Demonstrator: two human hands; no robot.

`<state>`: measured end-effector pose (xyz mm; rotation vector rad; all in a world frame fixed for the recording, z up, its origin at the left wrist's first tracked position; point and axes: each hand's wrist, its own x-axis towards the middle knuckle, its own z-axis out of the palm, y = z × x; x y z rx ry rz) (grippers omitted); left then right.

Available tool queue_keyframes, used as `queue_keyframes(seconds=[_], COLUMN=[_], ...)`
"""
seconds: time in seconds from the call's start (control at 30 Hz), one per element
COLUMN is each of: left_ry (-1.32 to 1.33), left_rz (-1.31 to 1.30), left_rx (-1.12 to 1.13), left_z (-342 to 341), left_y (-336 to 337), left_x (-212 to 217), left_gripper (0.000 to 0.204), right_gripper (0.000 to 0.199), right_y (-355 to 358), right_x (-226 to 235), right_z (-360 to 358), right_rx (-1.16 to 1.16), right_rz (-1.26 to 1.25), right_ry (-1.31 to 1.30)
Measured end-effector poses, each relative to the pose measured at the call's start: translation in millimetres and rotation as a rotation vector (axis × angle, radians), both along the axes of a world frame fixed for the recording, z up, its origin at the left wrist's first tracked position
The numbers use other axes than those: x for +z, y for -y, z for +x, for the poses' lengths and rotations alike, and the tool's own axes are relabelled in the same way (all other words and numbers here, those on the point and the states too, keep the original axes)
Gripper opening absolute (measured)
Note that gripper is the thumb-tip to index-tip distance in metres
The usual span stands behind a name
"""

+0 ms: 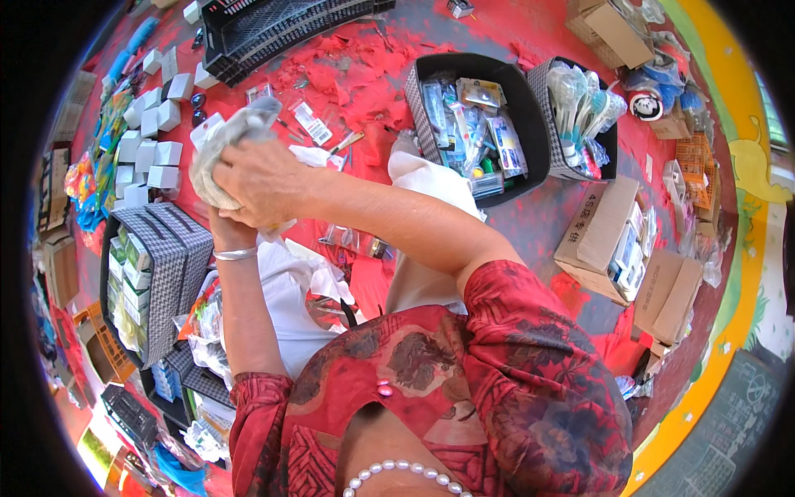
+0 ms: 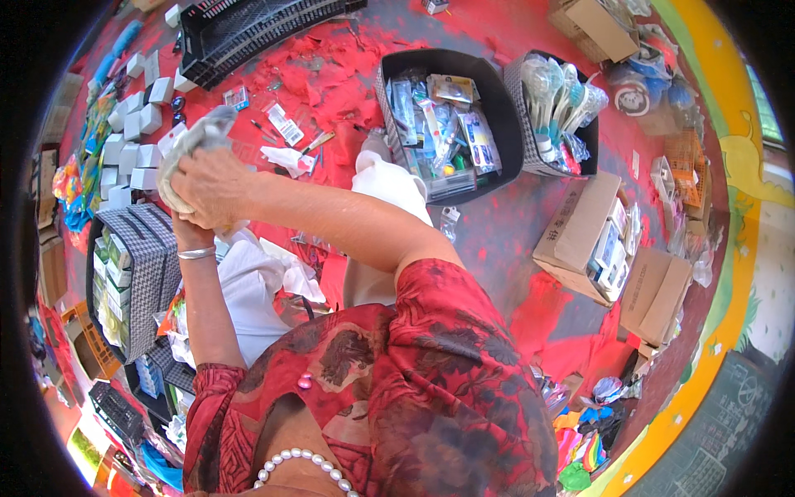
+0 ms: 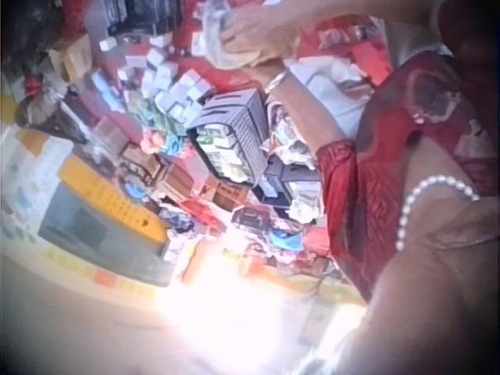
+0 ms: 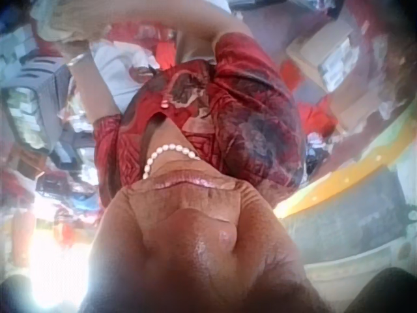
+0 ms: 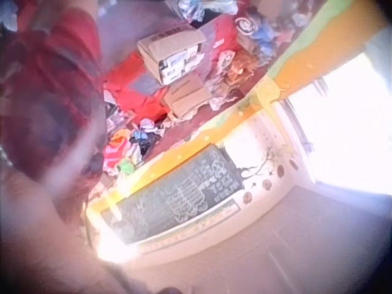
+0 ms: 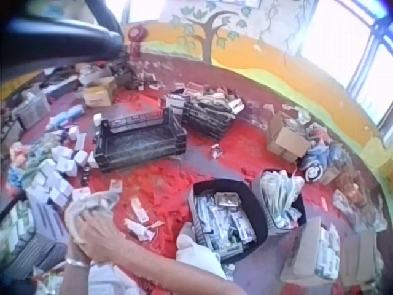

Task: The person sits on the floor and wipes multiple small packaged items with a cloth. They handle items one at a time, rubbing the cloth over the surfaces of each package before placing them aside.

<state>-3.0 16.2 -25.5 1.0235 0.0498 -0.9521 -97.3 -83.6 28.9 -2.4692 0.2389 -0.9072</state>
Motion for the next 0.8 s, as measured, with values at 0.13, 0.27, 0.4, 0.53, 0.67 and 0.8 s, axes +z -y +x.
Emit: queue_keyframes(seconds=[0.13, 0.27, 0.4, 0.53, 0.67, 0.8], left_ry=[-0.164, -0.322, -0.183, -0.221, -0.281, -0.219], left_rz=[-0.271, -0.838, -0.595, -0.466, -0.302, -0.305], left_rx=[-0.109, -0.362, 0.042, 0.232, 0.299, 0.208], left_z=[29.1, 47.7, 31.0, 29.5, 34.6, 34.4], left_y=[-11.9, -9.6, -4.3, -4.0, -7.0, -8.2], left_x=[-10.0, -8.0, 2.9, 15.2, 13.7, 6.4], left_gripper=[0.04, 0.042, 0.045, 0.046, 0.045, 0.041], right_gripper=[0.034, 0.021, 0.047, 0.056, 0.063, 0.054], right_y=[13.9, 38.5, 51.3, 25.8, -7.2, -22.8], right_x=[-6.1, -1.2, 12.9, 18.0, 10.2, 0.4], right_z=[-3.3, -14.9, -18.1, -22.2, -20.4, -10.5], right_rx=[0.193, -0.142, -0.49, -0.208, 0.143, 0.092], right_rz=[0.076, 0.248, 0.28, 0.209, 0.057, -0.067], right_ry=[-0.436, -0.527, -0.254, -0.293, -0.248, -0.236])
